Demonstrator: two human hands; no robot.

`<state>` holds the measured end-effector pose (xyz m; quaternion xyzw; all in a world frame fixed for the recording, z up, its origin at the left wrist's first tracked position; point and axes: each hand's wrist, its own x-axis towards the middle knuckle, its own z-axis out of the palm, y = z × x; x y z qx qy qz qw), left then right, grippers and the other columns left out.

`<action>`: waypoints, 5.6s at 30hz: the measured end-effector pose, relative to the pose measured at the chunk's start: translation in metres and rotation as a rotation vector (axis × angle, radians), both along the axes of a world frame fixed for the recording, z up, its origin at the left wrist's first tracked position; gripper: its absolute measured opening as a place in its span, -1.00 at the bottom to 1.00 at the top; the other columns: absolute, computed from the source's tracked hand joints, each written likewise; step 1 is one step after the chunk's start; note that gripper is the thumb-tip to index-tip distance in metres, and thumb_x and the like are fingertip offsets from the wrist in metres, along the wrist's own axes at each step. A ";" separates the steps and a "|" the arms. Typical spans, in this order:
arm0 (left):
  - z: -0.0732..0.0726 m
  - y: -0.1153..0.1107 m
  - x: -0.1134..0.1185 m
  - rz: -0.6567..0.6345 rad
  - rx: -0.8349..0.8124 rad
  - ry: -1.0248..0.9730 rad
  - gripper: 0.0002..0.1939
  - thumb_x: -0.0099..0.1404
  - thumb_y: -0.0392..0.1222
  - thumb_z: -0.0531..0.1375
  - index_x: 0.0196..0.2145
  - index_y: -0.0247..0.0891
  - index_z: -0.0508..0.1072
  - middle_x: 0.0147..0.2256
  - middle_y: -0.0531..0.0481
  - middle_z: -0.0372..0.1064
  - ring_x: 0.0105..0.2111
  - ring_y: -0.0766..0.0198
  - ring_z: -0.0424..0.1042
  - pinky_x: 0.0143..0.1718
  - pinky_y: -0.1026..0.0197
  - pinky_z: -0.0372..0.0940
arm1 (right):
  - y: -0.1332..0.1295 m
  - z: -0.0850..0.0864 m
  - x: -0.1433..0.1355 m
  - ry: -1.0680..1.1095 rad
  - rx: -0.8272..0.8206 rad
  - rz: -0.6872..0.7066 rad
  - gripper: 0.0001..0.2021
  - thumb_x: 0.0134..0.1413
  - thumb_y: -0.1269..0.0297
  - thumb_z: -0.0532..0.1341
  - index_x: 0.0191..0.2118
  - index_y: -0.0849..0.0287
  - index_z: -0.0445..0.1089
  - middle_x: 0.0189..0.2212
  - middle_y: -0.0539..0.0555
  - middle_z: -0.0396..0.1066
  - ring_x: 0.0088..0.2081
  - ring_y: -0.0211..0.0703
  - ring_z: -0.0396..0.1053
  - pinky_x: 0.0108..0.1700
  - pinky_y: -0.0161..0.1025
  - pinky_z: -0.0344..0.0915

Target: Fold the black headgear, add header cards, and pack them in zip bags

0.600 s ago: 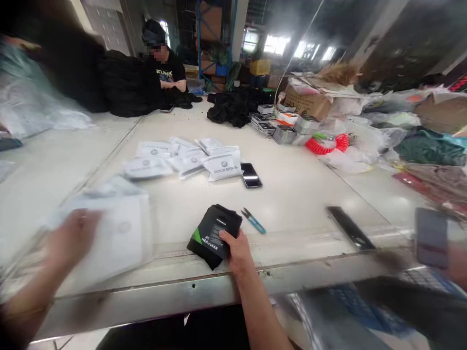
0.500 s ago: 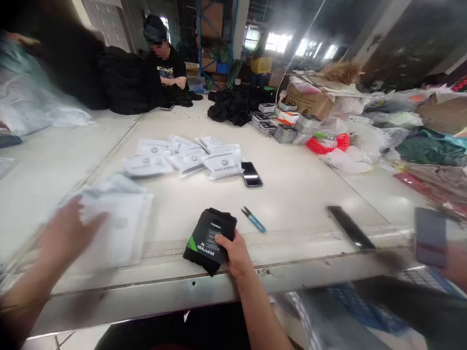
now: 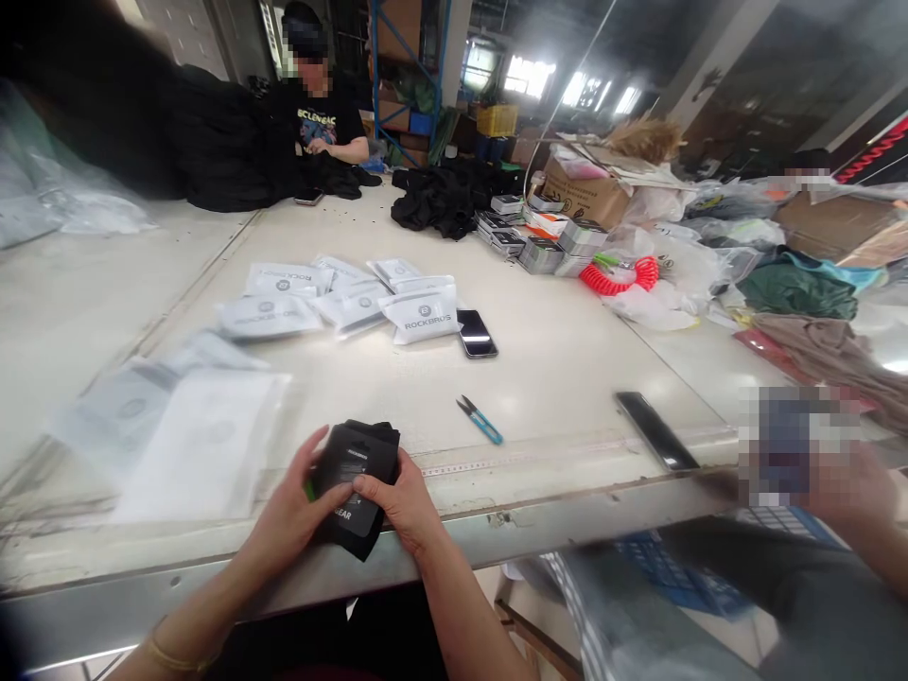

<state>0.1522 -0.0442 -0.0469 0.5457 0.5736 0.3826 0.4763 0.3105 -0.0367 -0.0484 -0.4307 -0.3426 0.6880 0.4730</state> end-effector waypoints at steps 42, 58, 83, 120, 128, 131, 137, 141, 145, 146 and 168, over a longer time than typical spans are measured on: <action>0.009 0.011 -0.028 0.183 -0.035 -0.083 -0.40 0.05 -0.02 0.27 0.00 -0.25 0.18 -0.17 -0.08 0.38 -0.18 0.09 0.40 -0.12 0.03 0.30 | -0.007 -0.007 -0.009 0.058 0.010 0.011 -0.49 -0.16 0.24 0.35 -0.01 0.09 0.30 -0.18 0.06 0.46 -0.14 -0.11 0.39 -0.08 -0.13 0.27; -0.001 0.017 -0.036 0.168 -0.124 -0.014 -0.39 0.06 0.08 0.25 -0.01 -0.25 0.21 -0.19 -0.11 0.42 -0.20 0.05 0.44 -0.17 0.04 0.35 | -0.007 -0.018 -0.022 -0.056 -0.016 -0.055 -0.63 -0.23 0.34 0.31 -0.18 0.08 0.35 -0.29 0.01 0.47 -0.34 -0.18 0.41 -0.28 -0.19 0.31; -0.001 -0.004 -0.029 0.134 -0.532 -1.049 -0.66 0.15 0.02 0.22 -0.25 -0.31 0.50 -0.20 -0.05 0.51 0.06 0.03 0.29 0.12 0.06 0.19 | -0.017 0.005 -0.003 0.210 -0.137 -0.187 -0.63 -0.18 0.31 0.38 -0.16 0.06 0.37 -0.40 -0.06 0.40 -0.42 -0.30 0.32 -0.40 -0.33 0.27; -0.002 -0.008 -0.017 0.051 -0.084 -0.571 -0.08 0.07 -0.13 0.32 0.25 -0.13 -0.12 -0.02 -0.15 0.34 -0.06 0.03 0.38 -0.05 0.04 0.29 | 0.001 -0.010 -0.014 -0.410 0.006 -0.202 -0.60 -0.23 0.18 0.36 -0.24 0.16 0.25 -0.46 -0.05 0.26 -0.50 -0.29 0.23 -0.52 -0.34 0.21; 0.000 -0.010 -0.023 -0.108 -0.038 -0.558 0.05 0.01 -0.19 0.36 0.28 -0.15 -0.22 0.14 -0.18 0.19 0.07 0.00 0.25 0.05 0.05 0.20 | -0.004 -0.002 -0.015 -0.234 -0.083 -0.201 -0.65 -0.27 0.22 0.39 -0.33 0.17 0.28 -0.60 -0.12 0.30 -0.66 -0.39 0.15 -0.69 -0.44 0.03; -0.001 -0.009 -0.023 -0.108 -0.026 -0.459 0.01 0.02 -0.18 0.35 0.28 -0.14 -0.17 0.14 -0.12 0.19 0.10 0.01 0.21 0.11 0.04 0.13 | -0.002 0.001 -0.009 -0.163 -0.080 -0.190 -0.70 -0.27 0.24 0.40 -0.38 0.22 0.35 -0.60 -0.08 0.36 -0.67 -0.42 0.14 -0.70 -0.45 0.04; 0.000 -0.009 -0.028 -0.097 -0.050 -0.403 -0.09 0.09 -0.16 0.30 0.27 -0.11 -0.12 0.18 -0.09 0.13 0.13 0.04 0.17 0.12 0.07 0.13 | 0.018 0.006 0.049 0.040 -0.077 -0.404 -0.75 -0.31 0.29 0.41 -0.44 0.17 0.37 -0.52 -0.10 0.42 -0.55 -0.39 0.28 -0.61 -0.47 0.17; 0.002 -0.009 -0.028 -0.095 -0.074 -0.349 -0.16 0.10 -0.13 0.28 0.25 -0.12 -0.03 0.16 -0.06 0.18 0.14 0.03 0.16 0.13 0.05 0.13 | 0.022 0.009 0.080 0.195 -0.101 -0.464 -0.76 -0.32 0.31 0.38 -0.45 0.11 0.33 -0.52 -0.17 0.40 -0.62 -0.45 0.18 -0.68 -0.49 0.08; 0.006 -0.008 -0.027 -0.105 -0.110 -0.253 -0.35 0.11 -0.11 0.26 0.15 -0.16 0.21 0.11 -0.03 0.25 0.12 0.03 0.19 0.13 0.05 0.14 | 0.017 0.009 0.077 0.261 -0.120 -0.393 -0.77 -0.30 0.29 0.36 -0.45 0.11 0.32 -0.59 -0.18 0.35 -0.69 -0.48 0.05 -0.70 -0.49 0.02; 0.007 -0.007 -0.026 -0.107 -0.116 -0.235 -0.37 0.10 -0.11 0.26 0.14 -0.17 0.24 0.10 -0.03 0.27 0.11 0.03 0.21 0.12 0.05 0.15 | 0.015 0.009 0.072 0.256 -0.122 -0.368 -0.77 -0.30 0.27 0.36 -0.44 0.11 0.33 -0.57 -0.16 0.37 -0.68 -0.47 0.08 -0.70 -0.48 0.02; -0.014 -0.004 -0.025 -0.030 -0.170 -0.074 -0.31 0.11 0.06 0.24 0.14 -0.26 0.23 0.02 -0.08 0.36 -0.04 0.03 0.37 -0.02 0.09 0.30 | -0.003 -0.019 -0.001 -0.439 0.024 -0.068 -0.77 -0.13 0.13 0.25 -0.51 0.16 0.26 -0.59 -0.08 0.30 -0.54 -0.32 0.21 -0.48 -0.37 0.16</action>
